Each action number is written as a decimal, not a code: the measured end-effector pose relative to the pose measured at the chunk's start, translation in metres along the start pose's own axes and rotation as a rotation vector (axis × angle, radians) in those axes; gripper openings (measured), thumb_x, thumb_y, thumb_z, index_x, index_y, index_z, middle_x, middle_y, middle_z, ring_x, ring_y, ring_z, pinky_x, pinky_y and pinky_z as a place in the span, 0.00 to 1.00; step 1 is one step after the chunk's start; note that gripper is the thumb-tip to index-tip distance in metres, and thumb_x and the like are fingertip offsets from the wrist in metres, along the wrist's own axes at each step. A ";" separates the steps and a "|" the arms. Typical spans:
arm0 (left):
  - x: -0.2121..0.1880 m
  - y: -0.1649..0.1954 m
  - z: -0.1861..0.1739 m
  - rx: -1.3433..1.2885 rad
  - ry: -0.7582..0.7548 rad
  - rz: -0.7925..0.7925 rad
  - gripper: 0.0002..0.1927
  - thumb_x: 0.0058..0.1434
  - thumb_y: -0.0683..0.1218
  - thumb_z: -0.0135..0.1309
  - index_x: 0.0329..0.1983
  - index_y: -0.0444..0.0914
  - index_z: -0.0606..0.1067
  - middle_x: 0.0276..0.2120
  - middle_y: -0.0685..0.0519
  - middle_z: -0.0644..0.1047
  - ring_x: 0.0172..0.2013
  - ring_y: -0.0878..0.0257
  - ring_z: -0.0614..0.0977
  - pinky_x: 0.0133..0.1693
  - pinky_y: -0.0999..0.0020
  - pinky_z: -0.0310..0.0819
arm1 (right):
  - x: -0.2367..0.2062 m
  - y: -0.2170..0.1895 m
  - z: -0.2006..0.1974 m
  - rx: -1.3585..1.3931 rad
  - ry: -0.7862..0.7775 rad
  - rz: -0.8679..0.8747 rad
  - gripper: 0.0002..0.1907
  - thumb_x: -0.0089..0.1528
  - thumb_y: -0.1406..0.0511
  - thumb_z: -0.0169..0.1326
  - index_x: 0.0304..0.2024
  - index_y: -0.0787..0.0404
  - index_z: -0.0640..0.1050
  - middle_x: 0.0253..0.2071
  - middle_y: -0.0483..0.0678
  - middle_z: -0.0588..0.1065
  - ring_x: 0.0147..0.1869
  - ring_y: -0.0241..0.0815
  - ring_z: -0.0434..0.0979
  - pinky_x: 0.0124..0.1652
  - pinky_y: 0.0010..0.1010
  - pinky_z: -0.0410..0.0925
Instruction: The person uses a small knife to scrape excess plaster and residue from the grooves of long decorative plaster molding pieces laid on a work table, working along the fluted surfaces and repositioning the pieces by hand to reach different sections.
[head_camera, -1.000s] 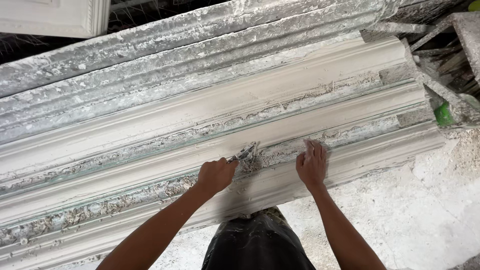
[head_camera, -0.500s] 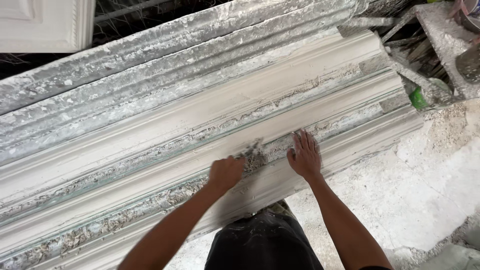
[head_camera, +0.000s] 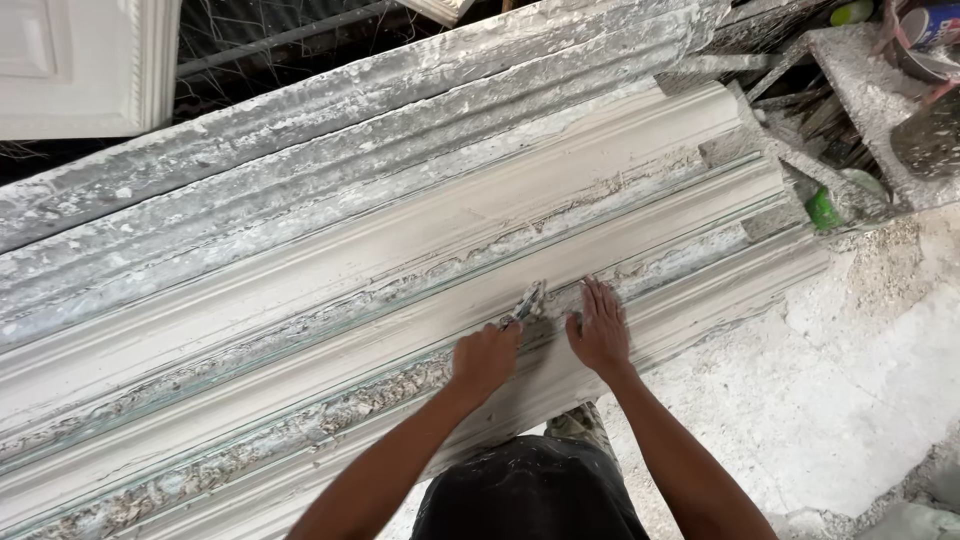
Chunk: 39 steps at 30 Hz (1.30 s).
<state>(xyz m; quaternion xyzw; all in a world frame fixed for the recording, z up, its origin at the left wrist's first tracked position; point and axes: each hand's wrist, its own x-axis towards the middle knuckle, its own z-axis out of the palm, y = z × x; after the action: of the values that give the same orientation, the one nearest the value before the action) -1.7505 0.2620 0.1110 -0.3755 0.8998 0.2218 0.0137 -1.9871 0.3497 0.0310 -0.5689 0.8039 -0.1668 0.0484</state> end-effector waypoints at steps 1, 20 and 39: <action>0.002 0.002 -0.001 0.005 -0.037 -0.007 0.17 0.66 0.48 0.46 0.57 0.44 0.75 0.32 0.40 0.78 0.28 0.44 0.84 0.28 0.46 0.78 | 0.000 0.002 -0.001 0.029 -0.023 0.004 0.35 0.68 0.53 0.43 0.73 0.63 0.58 0.77 0.57 0.55 0.80 0.60 0.49 0.71 0.56 0.46; 0.060 0.062 0.014 0.076 0.013 -0.108 0.16 0.67 0.50 0.50 0.56 0.49 0.79 0.27 0.47 0.79 0.22 0.54 0.81 0.21 0.54 0.76 | 0.094 0.285 -0.087 0.072 0.163 -0.147 0.28 0.68 0.61 0.47 0.68 0.70 0.66 0.71 0.65 0.63 0.78 0.67 0.55 0.72 0.57 0.53; 0.135 0.130 0.016 0.073 -0.074 -0.105 0.16 0.70 0.50 0.46 0.58 0.49 0.77 0.26 0.46 0.79 0.23 0.52 0.82 0.25 0.53 0.76 | 0.117 0.290 -0.090 0.008 0.100 -0.039 0.29 0.68 0.59 0.46 0.68 0.67 0.67 0.72 0.61 0.59 0.77 0.63 0.55 0.68 0.55 0.58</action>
<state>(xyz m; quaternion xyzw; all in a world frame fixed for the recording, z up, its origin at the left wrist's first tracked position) -1.9384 0.2588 0.1208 -0.4131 0.8851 0.2016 0.0724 -2.3127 0.3461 0.0344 -0.5751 0.7934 -0.1992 0.0074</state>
